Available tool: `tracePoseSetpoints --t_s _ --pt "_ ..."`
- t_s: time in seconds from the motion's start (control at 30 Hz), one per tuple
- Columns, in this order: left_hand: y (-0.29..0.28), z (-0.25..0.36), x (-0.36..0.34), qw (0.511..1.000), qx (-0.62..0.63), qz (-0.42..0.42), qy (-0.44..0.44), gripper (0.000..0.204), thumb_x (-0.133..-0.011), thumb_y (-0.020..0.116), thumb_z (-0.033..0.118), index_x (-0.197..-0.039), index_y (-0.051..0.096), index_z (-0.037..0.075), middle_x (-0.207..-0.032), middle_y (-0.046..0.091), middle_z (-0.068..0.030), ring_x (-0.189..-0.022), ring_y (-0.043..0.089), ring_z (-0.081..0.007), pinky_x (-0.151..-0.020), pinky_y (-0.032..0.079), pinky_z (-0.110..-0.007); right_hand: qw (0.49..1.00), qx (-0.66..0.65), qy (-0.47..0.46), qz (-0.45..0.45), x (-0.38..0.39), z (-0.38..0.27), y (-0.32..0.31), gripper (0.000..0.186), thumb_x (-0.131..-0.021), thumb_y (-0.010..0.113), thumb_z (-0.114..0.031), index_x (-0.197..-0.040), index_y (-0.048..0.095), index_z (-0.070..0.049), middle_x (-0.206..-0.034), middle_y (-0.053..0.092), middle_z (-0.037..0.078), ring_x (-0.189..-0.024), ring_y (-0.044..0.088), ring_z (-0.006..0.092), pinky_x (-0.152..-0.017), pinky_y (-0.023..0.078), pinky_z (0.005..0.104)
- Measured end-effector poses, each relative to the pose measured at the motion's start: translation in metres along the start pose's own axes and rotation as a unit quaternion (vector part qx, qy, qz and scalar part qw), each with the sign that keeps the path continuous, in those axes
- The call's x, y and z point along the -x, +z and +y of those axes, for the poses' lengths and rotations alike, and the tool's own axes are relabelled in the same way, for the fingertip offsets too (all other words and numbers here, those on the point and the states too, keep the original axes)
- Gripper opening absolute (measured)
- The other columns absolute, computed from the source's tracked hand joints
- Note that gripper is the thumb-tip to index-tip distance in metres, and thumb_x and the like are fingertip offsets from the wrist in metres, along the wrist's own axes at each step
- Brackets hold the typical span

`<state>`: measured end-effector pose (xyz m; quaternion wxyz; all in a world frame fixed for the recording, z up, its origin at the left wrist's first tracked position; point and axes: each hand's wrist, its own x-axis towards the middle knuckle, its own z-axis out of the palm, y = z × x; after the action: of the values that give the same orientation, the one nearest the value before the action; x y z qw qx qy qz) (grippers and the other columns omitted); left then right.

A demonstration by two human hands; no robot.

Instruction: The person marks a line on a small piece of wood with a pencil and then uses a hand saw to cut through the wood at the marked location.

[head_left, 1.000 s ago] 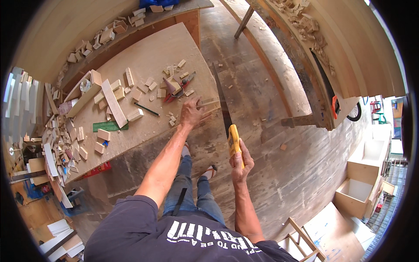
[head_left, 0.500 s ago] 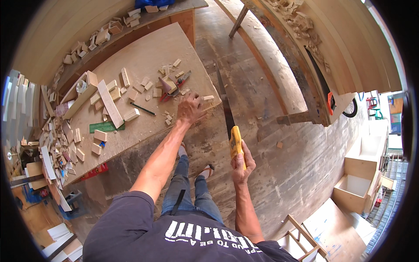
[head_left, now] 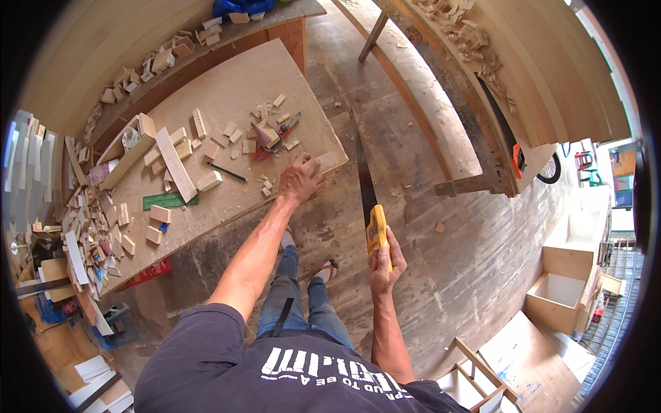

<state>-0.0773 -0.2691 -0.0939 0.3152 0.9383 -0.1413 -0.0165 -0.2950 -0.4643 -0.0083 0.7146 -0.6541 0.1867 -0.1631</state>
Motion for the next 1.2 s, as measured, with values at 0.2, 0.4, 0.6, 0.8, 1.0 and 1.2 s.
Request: tracePoseSetpoints --t_s 0.2,0.4,0.6,0.8,1.0,1.2 --pt "0.000 -0.002 -0.004 0.999 0.025 0.021 -0.004 0.028 -0.081 0.073 0.020 -0.105 0.071 0.007 -0.113 0.065 -0.0136 -0.111 0.059 -0.0323 -0.092 0.051 -0.042 1.000 0.010 -0.016 -0.005 0.004 -0.001 -0.001 0.042 -0.100 0.054 -0.018 -0.135 0.056 0.004 -0.071 0.052 -0.003 -0.054 0.040 0.0024 -0.048 0.033 0.0185" --pt "-0.011 -0.016 -0.020 0.995 0.052 0.033 0.078 0.025 -0.091 0.064 0.019 -0.109 0.071 0.003 -0.111 0.068 -0.0156 -0.107 0.060 -0.0369 -0.094 0.047 -0.044 0.999 -0.012 -0.008 -0.034 0.004 -0.002 0.012 0.042 -0.100 0.054 -0.017 -0.136 0.055 0.004 -0.074 0.053 -0.003 -0.055 0.040 0.0024 -0.049 0.034 0.0177" --pt "0.000 -0.017 -0.034 0.999 0.019 0.024 -0.032 0.029 -0.095 0.056 0.030 -0.105 0.073 0.007 -0.115 0.068 -0.0125 -0.111 0.058 -0.0366 -0.095 0.045 -0.048 0.997 0.027 -0.009 -0.072 -0.007 -0.003 0.042 0.043 -0.099 0.056 -0.018 -0.138 0.055 0.000 -0.082 0.059 -0.001 -0.062 0.047 0.0043 -0.055 0.039 0.0197" --pt "0.001 -0.009 -0.044 0.992 0.054 -0.018 -0.112 0.032 -0.095 0.057 0.034 -0.106 0.074 0.009 -0.114 0.067 -0.0141 -0.108 0.059 -0.0374 -0.096 0.044 -0.048 0.998 0.009 -0.014 -0.060 -0.015 0.007 0.066 0.042 -0.101 0.054 -0.016 -0.138 0.053 0.003 -0.083 0.059 0.000 -0.058 0.044 0.0024 -0.050 0.035 0.0180" --pt "0.011 -0.017 -0.048 0.986 0.091 -0.018 -0.141 0.032 -0.094 0.059 0.036 -0.105 0.076 0.012 -0.108 0.070 -0.0163 -0.110 0.059 -0.0340 -0.102 0.038 -0.043 0.997 0.054 -0.003 -0.059 -0.018 0.008 0.077 0.043 -0.099 0.055 -0.015 -0.139 0.054 0.002 -0.080 0.059 0.000 -0.063 0.049 0.0053 -0.056 0.040 0.0212" --pt "0.009 -0.010 -0.049 0.986 0.078 -0.018 -0.146 0.033 -0.095 0.058 0.037 -0.103 0.077 0.012 -0.107 0.071 -0.0165 -0.111 0.059 -0.0327 -0.101 0.037 -0.043 0.996 0.076 -0.026 -0.049 -0.016 0.016 0.085 0.042 -0.099 0.054 -0.014 -0.138 0.055 0.000 -0.080 0.060 -0.001 -0.062 0.050 0.0057 -0.055 0.041 0.0216"
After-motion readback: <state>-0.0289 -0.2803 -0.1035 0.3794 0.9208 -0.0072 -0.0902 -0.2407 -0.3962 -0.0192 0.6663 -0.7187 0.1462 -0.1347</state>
